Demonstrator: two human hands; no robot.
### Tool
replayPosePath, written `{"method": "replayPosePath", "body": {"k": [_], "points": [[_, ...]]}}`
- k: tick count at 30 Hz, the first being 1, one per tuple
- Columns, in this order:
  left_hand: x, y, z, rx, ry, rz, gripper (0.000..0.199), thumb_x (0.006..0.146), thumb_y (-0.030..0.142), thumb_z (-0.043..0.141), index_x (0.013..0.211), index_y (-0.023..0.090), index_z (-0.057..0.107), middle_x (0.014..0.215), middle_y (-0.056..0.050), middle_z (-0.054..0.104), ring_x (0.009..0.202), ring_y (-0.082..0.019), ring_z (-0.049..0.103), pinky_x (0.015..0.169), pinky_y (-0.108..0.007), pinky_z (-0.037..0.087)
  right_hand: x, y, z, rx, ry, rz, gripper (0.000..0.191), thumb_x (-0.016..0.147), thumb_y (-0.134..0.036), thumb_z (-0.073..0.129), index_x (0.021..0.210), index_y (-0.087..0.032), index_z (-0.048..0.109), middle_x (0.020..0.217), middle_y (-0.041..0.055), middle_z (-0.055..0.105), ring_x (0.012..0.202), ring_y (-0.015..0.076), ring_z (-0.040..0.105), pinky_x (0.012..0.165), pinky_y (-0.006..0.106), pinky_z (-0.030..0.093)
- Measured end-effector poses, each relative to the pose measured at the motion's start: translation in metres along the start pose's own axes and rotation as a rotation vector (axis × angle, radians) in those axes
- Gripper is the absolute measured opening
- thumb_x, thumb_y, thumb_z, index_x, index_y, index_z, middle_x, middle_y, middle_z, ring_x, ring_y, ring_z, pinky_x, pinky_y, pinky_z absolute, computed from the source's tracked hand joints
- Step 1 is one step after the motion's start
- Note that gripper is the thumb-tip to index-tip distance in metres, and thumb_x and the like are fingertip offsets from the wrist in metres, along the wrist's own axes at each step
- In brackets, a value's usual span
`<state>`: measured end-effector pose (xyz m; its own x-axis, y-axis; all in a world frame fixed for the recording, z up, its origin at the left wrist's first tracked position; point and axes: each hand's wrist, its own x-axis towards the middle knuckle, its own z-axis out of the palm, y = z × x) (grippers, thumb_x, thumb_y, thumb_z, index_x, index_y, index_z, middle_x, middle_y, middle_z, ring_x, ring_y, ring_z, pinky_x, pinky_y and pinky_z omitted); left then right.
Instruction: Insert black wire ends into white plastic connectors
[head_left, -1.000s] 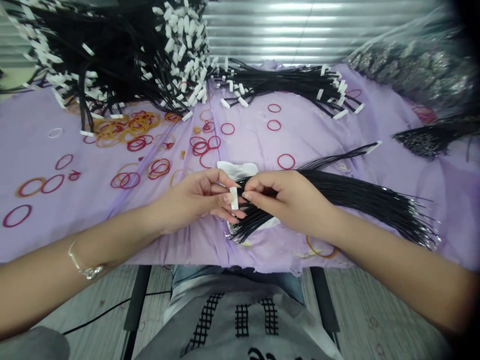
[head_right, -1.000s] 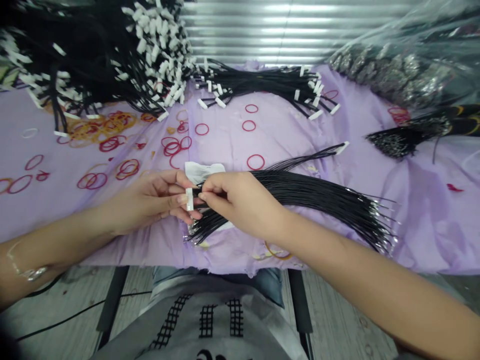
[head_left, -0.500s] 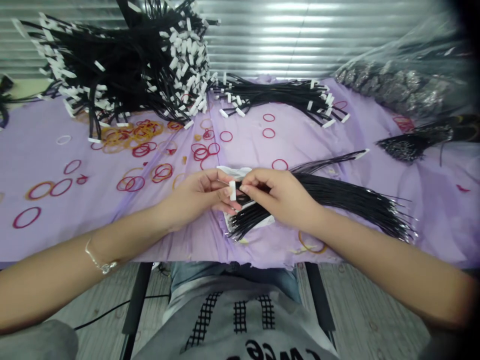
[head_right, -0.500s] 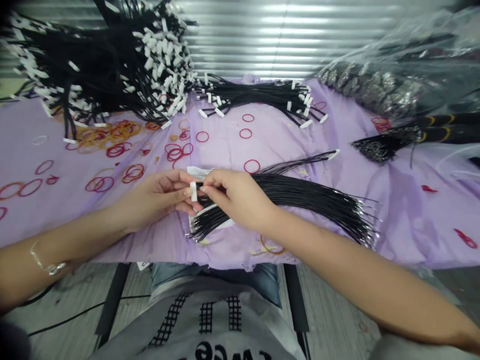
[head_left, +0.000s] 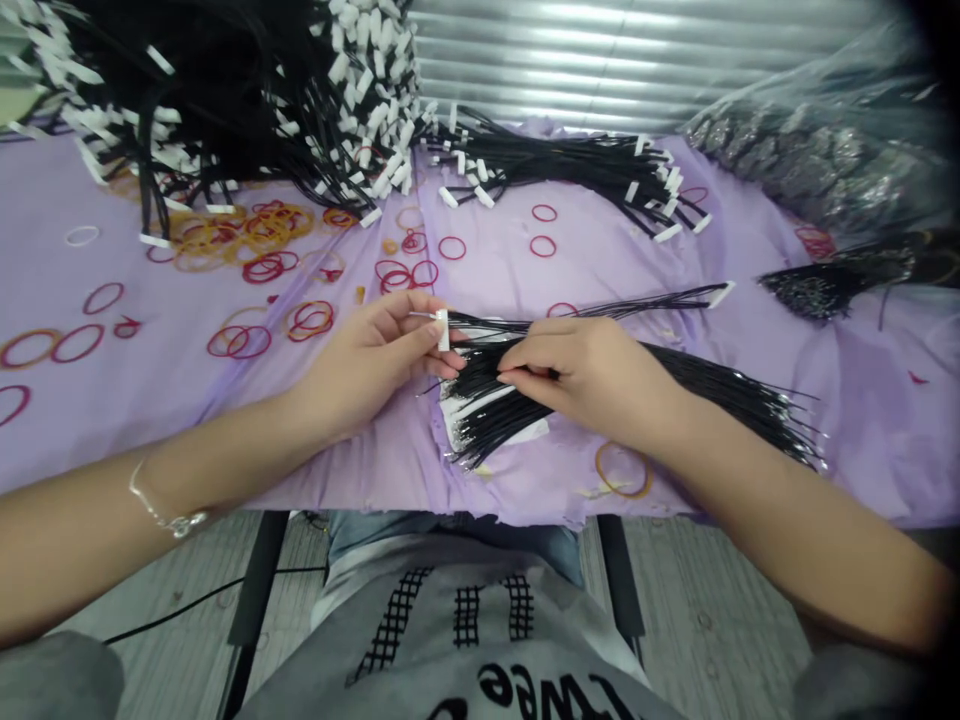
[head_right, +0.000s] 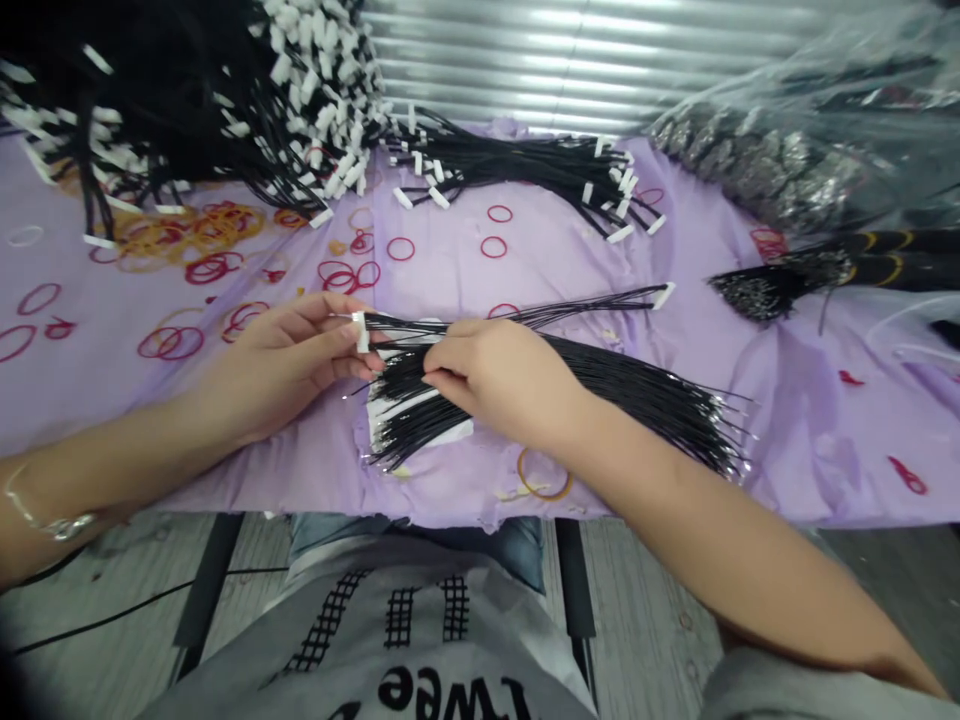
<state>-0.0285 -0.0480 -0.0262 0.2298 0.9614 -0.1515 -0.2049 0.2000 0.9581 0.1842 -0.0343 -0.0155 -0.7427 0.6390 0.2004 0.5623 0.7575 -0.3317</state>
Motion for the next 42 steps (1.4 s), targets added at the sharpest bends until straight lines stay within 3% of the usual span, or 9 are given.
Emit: {"method": "replayPosePath", "body": {"k": [4, 14, 22, 27, 31, 36, 42], "points": [[0.000, -0.001, -0.002, 0.016, -0.025, -0.006, 0.008, 0.085, 0.010, 0.056, 0.092, 0.013, 0.055, 0.080, -0.002, 0.066, 0.062, -0.009, 0.064, 0.064, -0.021, 0.053, 0.003, -0.004, 0.010, 0.035, -0.025, 0.063, 0.011, 0.082, -0.017, 0.057, 0.081, -0.014, 0.068, 0.080, 0.0047, 0.059, 0.070, 0.0137, 0.054, 0.066, 0.026, 0.041], [0.002, -0.001, -0.002, -0.009, -0.001, 0.002, 0.009, 0.082, 0.009, 0.058, 0.091, 0.012, 0.057, 0.076, -0.002, 0.066, 0.061, -0.010, 0.065, 0.060, -0.019, 0.053, 0.004, -0.004, 0.006, 0.116, -0.098, -0.004, 0.008, 0.084, -0.011, 0.054, 0.081, -0.013, 0.061, 0.086, 0.0062, 0.057, 0.083, 0.0164, 0.053, 0.078, 0.029, 0.041], [-0.001, 0.004, 0.000, 0.031, -0.034, -0.068, 0.012, 0.083, 0.009, 0.057, 0.094, 0.010, 0.062, 0.077, -0.004, 0.068, 0.062, -0.010, 0.066, 0.061, -0.018, 0.055, 0.003, -0.010, 0.002, 0.319, 0.102, 0.014, 0.009, 0.082, -0.010, 0.054, 0.086, -0.015, 0.061, 0.079, 0.0000, 0.060, 0.072, 0.0097, 0.053, 0.067, 0.021, 0.040], [-0.002, 0.003, 0.001, 0.090, -0.052, -0.071, 0.013, 0.084, 0.010, 0.056, 0.096, 0.011, 0.061, 0.083, -0.003, 0.069, 0.068, -0.010, 0.067, 0.066, -0.018, 0.055, 0.003, -0.012, 0.001, 0.318, 0.079, 0.091, 0.007, 0.080, -0.009, 0.053, 0.080, -0.014, 0.059, 0.079, 0.0005, 0.059, 0.073, 0.0096, 0.052, 0.069, 0.021, 0.039], [-0.002, 0.003, 0.001, 0.109, -0.071, -0.086, 0.012, 0.084, 0.011, 0.057, 0.096, 0.012, 0.059, 0.085, -0.004, 0.069, 0.069, -0.009, 0.067, 0.070, -0.020, 0.055, 0.004, -0.015, -0.001, 0.339, 0.037, 0.206, 0.007, 0.081, -0.013, 0.051, 0.079, -0.015, 0.057, 0.069, -0.0017, 0.057, 0.062, 0.0084, 0.048, 0.059, 0.021, 0.036], [-0.004, 0.004, 0.001, 0.120, -0.118, -0.134, 0.012, 0.084, 0.014, 0.059, 0.096, 0.011, 0.058, 0.078, -0.004, 0.068, 0.068, -0.012, 0.067, 0.069, -0.022, 0.056, 0.006, -0.019, -0.001, 0.379, 0.096, 0.324, 0.009, 0.080, -0.019, 0.053, 0.072, -0.016, 0.057, 0.059, -0.0039, 0.052, 0.051, 0.0071, 0.041, 0.052, 0.022, 0.031], [-0.003, 0.002, -0.002, 0.074, -0.189, -0.154, 0.012, 0.083, 0.015, 0.061, 0.095, 0.013, 0.058, 0.080, -0.003, 0.068, 0.069, -0.010, 0.067, 0.068, -0.019, 0.055, 0.007, -0.018, 0.004, 0.411, 0.122, 0.337, 0.010, 0.078, -0.018, 0.053, 0.070, -0.015, 0.060, 0.056, -0.0043, 0.052, 0.049, 0.0064, 0.041, 0.052, 0.022, 0.032]]}}
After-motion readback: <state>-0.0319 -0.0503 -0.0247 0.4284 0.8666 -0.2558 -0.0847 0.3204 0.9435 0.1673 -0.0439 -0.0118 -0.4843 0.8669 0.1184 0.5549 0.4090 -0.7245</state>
